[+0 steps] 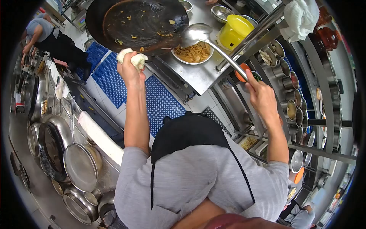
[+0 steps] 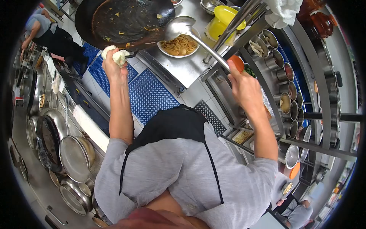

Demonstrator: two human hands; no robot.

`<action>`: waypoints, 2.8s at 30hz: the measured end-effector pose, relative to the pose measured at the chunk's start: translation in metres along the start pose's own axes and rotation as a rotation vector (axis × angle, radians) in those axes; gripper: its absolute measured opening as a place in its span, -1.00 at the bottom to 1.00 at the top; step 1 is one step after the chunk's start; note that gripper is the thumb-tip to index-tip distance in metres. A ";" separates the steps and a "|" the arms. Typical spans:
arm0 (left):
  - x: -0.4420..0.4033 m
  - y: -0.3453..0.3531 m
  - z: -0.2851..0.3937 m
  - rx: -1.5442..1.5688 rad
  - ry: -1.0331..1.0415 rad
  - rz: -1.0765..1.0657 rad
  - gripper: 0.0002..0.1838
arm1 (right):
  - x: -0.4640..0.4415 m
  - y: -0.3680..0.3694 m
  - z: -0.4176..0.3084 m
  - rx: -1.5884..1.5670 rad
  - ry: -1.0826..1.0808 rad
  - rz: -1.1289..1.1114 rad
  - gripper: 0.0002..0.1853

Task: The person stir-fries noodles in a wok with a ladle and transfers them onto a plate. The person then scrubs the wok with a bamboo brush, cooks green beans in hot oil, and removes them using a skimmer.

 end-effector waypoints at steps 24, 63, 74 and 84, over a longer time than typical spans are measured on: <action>0.129 -0.101 0.058 0.264 -0.210 0.099 -0.86 | -0.024 0.105 -0.023 -1.822 0.083 -1.224 -0.78; 0.532 -0.180 0.003 0.412 0.839 1.206 -0.91 | 0.151 0.140 -0.296 -0.781 -1.211 -1.991 -0.82; 0.468 -0.231 0.023 0.555 0.958 1.374 -0.93 | 0.200 0.051 -0.618 -0.732 -1.663 -1.514 -0.88; 0.464 -0.200 -0.007 0.569 0.883 1.402 -0.61 | 0.349 0.069 -0.772 -0.306 -2.004 -0.995 -0.81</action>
Point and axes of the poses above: each hand's wrist, its own x-axis away from the middle knuckle, its own y-axis out of the palm, z = x × y, the point moved 3 cm from there along -x, towards the middle knuckle, and after that the axes turned 3 degrees about -z, right-handed, at the moved point
